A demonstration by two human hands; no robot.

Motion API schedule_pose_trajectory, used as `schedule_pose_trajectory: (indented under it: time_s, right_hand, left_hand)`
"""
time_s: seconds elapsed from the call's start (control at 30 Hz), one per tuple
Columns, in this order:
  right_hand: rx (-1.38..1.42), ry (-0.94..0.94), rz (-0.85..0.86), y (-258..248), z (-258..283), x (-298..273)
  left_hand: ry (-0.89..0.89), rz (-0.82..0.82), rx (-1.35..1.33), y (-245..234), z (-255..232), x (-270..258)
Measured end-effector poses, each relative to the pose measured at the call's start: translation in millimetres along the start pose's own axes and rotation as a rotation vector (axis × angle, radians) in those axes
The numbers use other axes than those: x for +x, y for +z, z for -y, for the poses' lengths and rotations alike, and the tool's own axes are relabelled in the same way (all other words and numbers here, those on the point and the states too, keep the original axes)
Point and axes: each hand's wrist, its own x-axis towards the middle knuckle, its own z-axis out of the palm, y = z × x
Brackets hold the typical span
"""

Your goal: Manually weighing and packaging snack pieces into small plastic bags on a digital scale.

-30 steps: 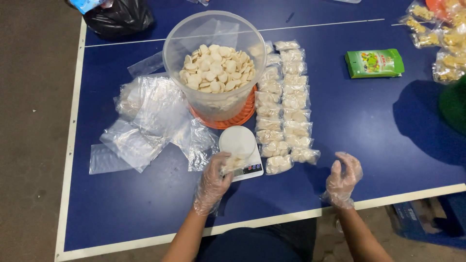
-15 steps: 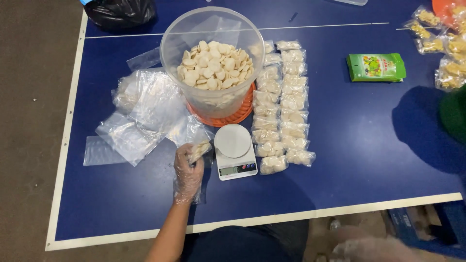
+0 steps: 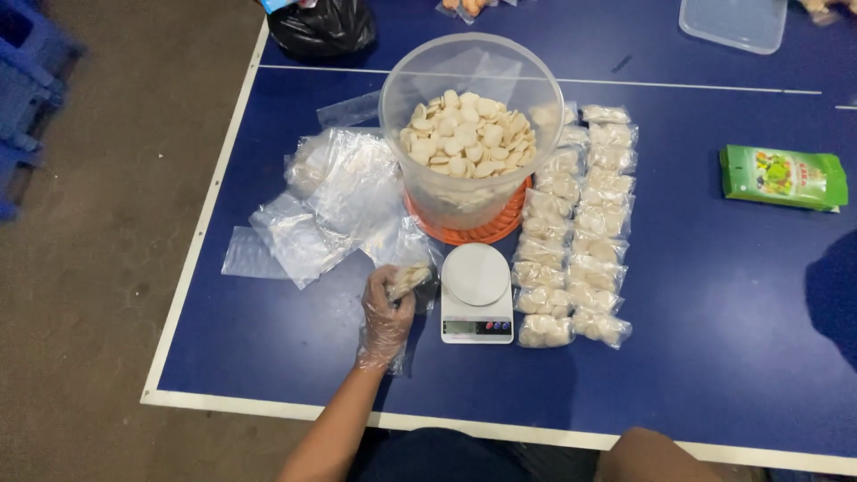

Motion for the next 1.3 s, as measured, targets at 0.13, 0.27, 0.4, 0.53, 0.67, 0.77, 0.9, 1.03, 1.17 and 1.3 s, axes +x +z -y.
schedule_pose_trajectory:
  time_s: [0.13, 0.27, 0.4, 0.53, 0.67, 0.77, 0.9, 1.03, 1.17, 1.3]
  right_hand:
    - [-0.024, -0.357, 0.103, 44, 56, 27]
    - [-0.057, -0.715, 0.201, 95, 106, 68]
    - [1.386, -0.957, -0.761, 159, 166, 124]
    - [1.462, -0.929, -0.448, 166, 184, 136]
    - [1.737, -0.937, -0.632, 176, 190, 149]
    - [1.833, -0.852, -0.680, 177, 185, 152]
    - [1.951, -0.815, -0.775, 162, 173, 134]
    - [1.936, -0.845, -0.981, 160, 178, 133]
    - [1.928, -0.792, -0.962, 152, 185, 127]
    - [1.875, -0.809, -0.979, 149, 189, 134]
  left_hand:
    - [0.146, 0.055, 0.000, -3, -3, -2]
    - [0.297, 0.249, -0.120, -20, -43, -5]
    - [0.286, 0.395, -0.241, -10, -50, -40]
    - [0.408, 0.511, -0.343, -7, -88, -40]
    - [0.414, 0.562, -0.404, -5, -89, -37]
    - [0.314, 0.569, -0.438, -11, -106, -20]
    - [-0.008, 0.651, -0.645, -3, -56, -56]
    - [-0.237, 0.745, -1.147, 11, -49, -57]
    - [-0.279, 1.018, -1.136, -7, -89, -26]
    - [-0.178, 0.978, -0.787, -4, -96, -27]
